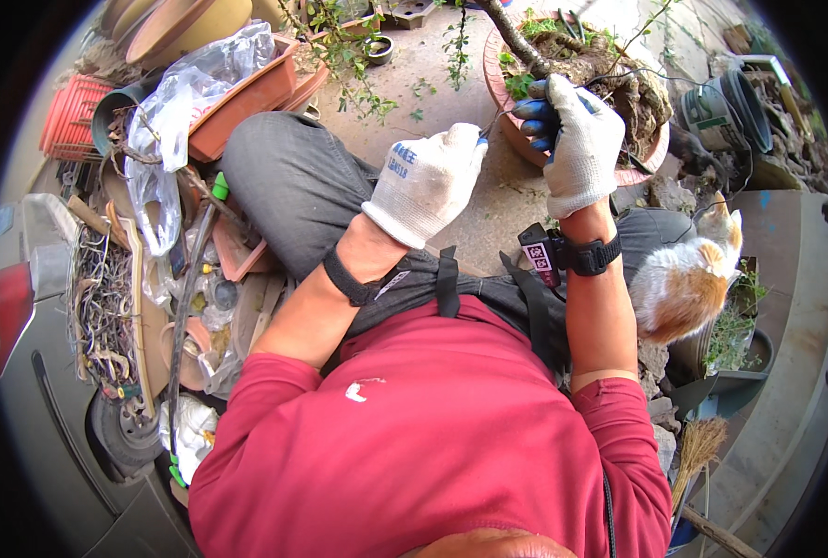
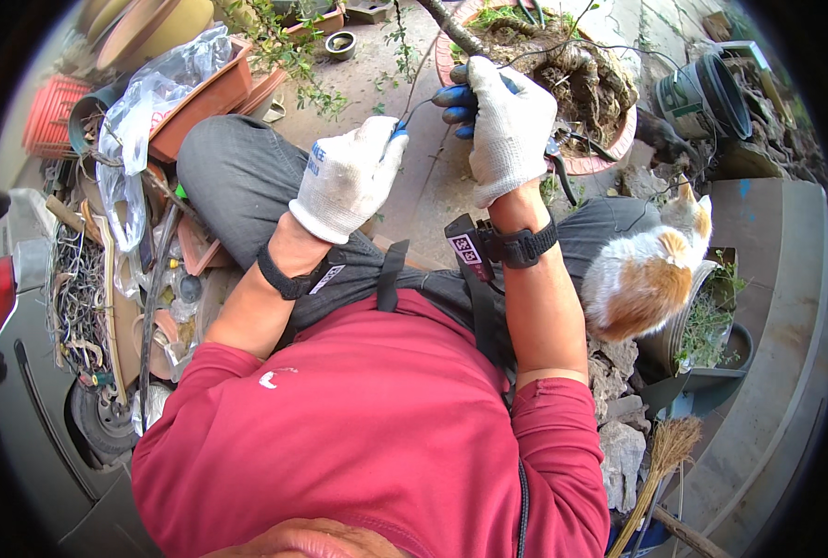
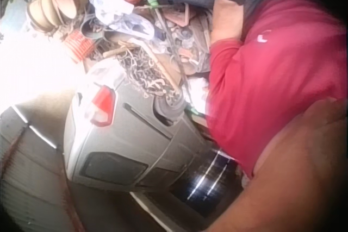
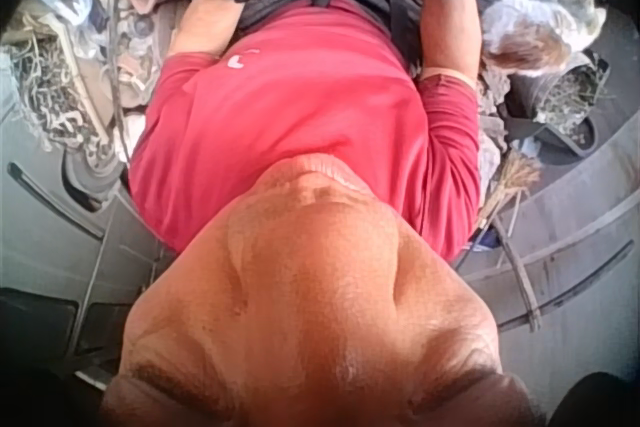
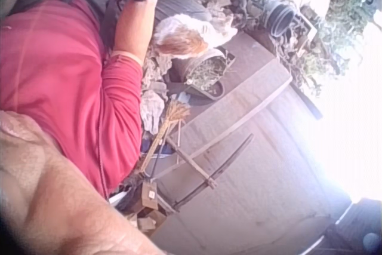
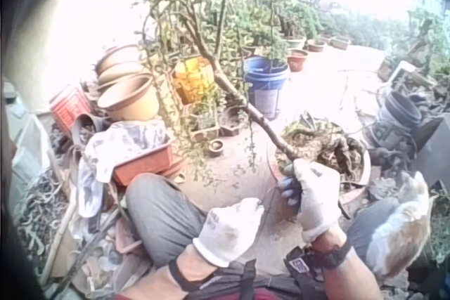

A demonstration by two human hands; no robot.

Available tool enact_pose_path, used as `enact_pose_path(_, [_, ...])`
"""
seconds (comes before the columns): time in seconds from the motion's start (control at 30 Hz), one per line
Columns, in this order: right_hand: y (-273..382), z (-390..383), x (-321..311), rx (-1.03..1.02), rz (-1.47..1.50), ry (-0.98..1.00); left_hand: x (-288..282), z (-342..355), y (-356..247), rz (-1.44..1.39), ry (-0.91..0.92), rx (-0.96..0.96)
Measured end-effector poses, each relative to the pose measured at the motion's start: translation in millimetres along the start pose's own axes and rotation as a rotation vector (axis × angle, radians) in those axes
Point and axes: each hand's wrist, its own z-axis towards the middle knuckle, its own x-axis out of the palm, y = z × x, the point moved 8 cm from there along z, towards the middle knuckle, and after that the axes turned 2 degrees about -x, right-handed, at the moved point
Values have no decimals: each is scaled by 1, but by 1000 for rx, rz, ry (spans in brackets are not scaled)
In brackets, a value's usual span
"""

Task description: The person sits on the ground and wraps a thin wire around the branches of a potted bonsai tree. They use both hands to bend and secure the wire along the branches to shape the tree.

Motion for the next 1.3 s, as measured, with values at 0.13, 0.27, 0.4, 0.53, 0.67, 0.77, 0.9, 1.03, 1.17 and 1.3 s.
enact_pose_path(0.13, [4, 0, 2, -26, -13, 8, -18, -1, -7, -54, -179, 125])
enact_pose_path(0.27, [2, 1, 2, 10, 15, -6, -22, -2, 3, -261, -263, 6])
enact_pose_path(0.4, [1, 1, 2, 37, 81, -4, -21, 0, 5, -241, -307, -18])
enact_pose_path(0.53, [3, 1, 2, 17, 102, 19, -11, 4, 5, -165, -216, 0])
enact_pose_path(0.67, [2, 1, 1, 11, 57, 3, 5, 3, 6, -56, -47, -15])
enact_pose_path(0.77, [1, 1, 2, 6, 0, -8, 14, 0, 8, 13, 77, -50])
enact_pose_path(0.9, [3, -1, 2, -21, -47, 3, 23, -2, 15, -82, 242, -100])
enact_pose_path(1.03, [4, -3, 1, 31, 28, 19, 11, -1, 11, -237, 266, -26])
enact_pose_path(1.17, [18, -3, 3, 7, 61, 85, 5, -8, 14, -677, 467, -217])
enact_pose_path(1.3, [24, -3, 7, 12, 175, 141, 4, -13, 14, -1029, 573, -478])
